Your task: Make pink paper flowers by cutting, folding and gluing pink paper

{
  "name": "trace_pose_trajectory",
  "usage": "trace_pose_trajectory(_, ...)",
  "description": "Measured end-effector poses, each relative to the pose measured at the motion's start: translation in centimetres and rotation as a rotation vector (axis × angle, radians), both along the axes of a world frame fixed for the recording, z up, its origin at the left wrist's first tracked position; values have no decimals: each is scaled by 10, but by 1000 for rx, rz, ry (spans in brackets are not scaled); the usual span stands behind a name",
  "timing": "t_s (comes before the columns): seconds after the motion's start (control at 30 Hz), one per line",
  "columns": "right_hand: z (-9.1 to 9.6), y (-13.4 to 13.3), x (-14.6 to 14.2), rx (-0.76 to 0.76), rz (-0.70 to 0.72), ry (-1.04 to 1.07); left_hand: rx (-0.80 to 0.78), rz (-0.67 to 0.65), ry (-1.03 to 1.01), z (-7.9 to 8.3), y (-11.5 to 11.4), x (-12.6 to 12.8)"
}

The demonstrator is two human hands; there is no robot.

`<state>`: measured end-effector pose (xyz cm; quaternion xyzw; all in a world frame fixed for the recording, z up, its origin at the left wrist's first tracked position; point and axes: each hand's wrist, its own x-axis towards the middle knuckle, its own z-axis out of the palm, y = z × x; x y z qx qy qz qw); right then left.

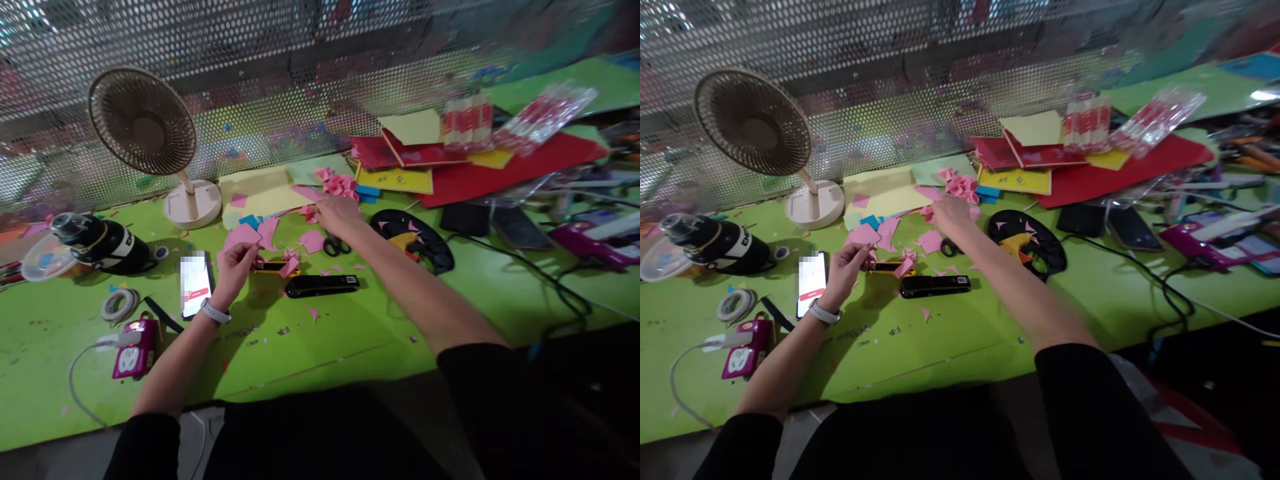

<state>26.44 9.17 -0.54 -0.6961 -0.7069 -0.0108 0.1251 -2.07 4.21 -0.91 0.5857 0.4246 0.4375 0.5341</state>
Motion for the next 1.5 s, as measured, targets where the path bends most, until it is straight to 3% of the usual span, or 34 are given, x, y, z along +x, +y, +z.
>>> trace_pose_trajectory(0.2, -18, 9, -5, -23, -69, 73, 8, -10, -8, -3, 0, -1)
trace_pose_trajectory(0.5, -5, -4, -4, -62, -32, 289, -10, -22, -9, -3, -1, 0)
trace_pose_trajectory(0.7, 9, -48, -15, -325, 206, 1058, 55, -38, -11, 4, -6, 4)
trace_pose_trajectory(0.83, 14, -78, -36, -520, 329, 1271, 171, -106, -8, 10, -15, 5)
trace_pose_trajectory(0.97, 15, -92, -43, -619, 265, 1417, 277, -251, 5, 11, -21, 5)
trace_pose_trajectory(1.1, 13, -98, -37, -655, 268, 1442, 414, -301, 88, 14, -24, 5)
trace_pose_trajectory(1.27, 16, -106, -33, -662, 296, 1388, 532, -458, 209, 23, -31, 9)
trace_pose_trajectory(1.4, 19, -107, -35, -629, 288, 1376, 552, -378, 215, 25, -35, 12)
trace_pose_trajectory(1.5, 21, -115, -27, -582, 324, 1285, 429, -316, 144, 26, -37, 13)
